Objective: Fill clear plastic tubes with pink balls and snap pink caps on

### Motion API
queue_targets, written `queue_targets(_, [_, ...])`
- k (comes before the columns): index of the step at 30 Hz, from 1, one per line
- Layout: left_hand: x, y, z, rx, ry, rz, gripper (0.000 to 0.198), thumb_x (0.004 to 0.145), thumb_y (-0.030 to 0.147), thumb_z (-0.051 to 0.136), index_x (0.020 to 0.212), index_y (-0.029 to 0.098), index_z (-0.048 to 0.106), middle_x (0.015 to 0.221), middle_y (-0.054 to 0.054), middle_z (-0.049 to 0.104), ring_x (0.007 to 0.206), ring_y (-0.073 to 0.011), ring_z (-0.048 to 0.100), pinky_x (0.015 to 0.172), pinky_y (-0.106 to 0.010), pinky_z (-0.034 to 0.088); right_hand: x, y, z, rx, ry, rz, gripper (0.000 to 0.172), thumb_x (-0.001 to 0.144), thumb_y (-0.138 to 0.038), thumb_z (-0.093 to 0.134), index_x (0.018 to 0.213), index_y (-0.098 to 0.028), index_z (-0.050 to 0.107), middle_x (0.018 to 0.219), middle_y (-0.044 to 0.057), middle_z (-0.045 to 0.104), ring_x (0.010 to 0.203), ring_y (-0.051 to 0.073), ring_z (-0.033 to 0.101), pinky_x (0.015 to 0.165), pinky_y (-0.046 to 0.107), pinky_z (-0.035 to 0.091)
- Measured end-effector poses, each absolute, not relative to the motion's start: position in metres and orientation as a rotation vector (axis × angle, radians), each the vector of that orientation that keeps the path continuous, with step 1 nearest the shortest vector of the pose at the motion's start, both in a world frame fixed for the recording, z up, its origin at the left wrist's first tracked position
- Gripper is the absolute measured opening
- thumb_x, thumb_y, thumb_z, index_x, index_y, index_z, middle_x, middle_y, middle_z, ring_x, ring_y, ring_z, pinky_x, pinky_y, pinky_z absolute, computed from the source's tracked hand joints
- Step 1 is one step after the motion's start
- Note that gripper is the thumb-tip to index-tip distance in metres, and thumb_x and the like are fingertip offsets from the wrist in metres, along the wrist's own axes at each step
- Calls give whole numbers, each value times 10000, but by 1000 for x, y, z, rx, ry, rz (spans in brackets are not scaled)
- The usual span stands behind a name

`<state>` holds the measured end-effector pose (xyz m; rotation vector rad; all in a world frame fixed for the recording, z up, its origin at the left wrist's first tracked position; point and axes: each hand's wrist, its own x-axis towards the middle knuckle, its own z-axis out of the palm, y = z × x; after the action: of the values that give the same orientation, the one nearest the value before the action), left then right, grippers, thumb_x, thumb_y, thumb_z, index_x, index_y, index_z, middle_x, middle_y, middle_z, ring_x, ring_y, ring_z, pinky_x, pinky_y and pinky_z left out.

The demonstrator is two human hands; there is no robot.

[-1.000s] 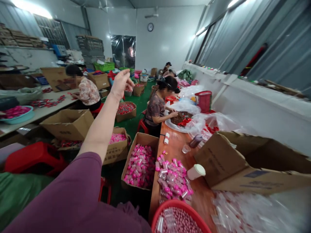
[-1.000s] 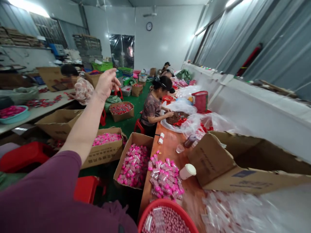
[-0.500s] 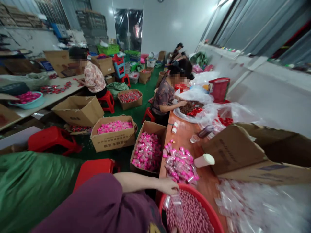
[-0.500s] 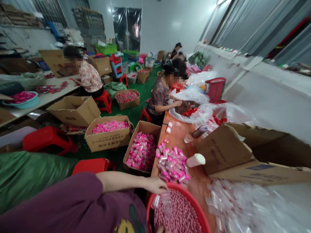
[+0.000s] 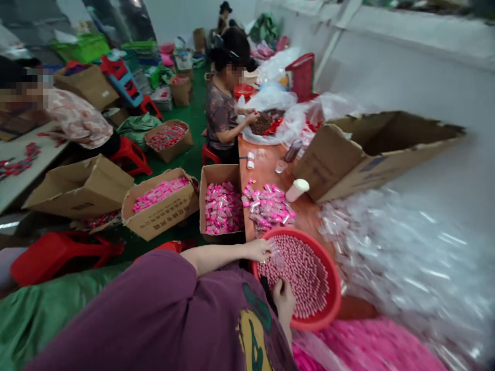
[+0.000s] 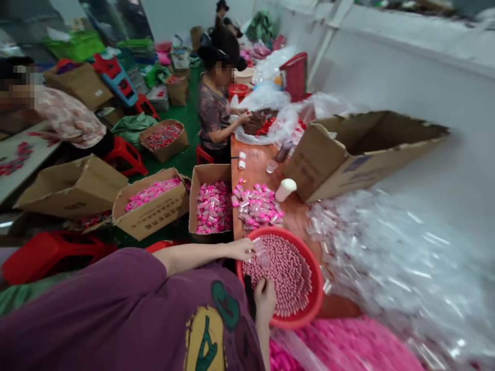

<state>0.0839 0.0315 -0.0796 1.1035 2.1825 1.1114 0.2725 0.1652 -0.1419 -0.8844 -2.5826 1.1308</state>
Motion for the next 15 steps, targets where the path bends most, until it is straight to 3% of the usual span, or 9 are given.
queue_targets(4, [92, 28, -82, 1078, 2225, 950, 175, 820, 30, 702, 898, 129, 825, 869, -100, 779, 925, -237, 699, 982, -354, 566, 273, 152, -120, -774, -2692, 969, 533, 1029, -428, 275, 852, -171, 707, 819, 203, 768, 697, 257, 683, 682, 348, 508])
queue_targets(8, [96, 14, -95, 1093, 2223, 768, 238, 932, 98, 683, 1117, 78, 830, 1100, -166, 812, 1115, -277, 698, 1129, -436, 539, 272, 138, -121, -988, -2707, 1078, 377, 1060, -214, 415, 926, -109, 752, 899, 167, 789, 796, 202, 674, 765, 295, 449])
queue_targets(11, [88, 14, -105, 1182, 2172, 595, 302, 1032, 149, 611, 1240, 25, 790, 1264, -225, 791, 1254, -295, 675, 1224, -457, 484, 274, 139, -140, -1141, -2667, 1180, 342, 1107, -189, 473, 1113, -55, 787, 1086, 179, 820, 965, 204, 714, 860, 280, 442])
queue_targets(15, [85, 30, -104, 1455, 2130, 143, 361, 1086, 202, 558, 1362, 56, 740, 1333, -219, 777, 1325, -309, 681, 1227, -436, 496, 275, 139, -151, -1266, -2609, 1231, 354, 1145, -218, 477, 1286, -103, 781, 1255, 174, 832, 1140, 259, 746, 957, 305, 492])
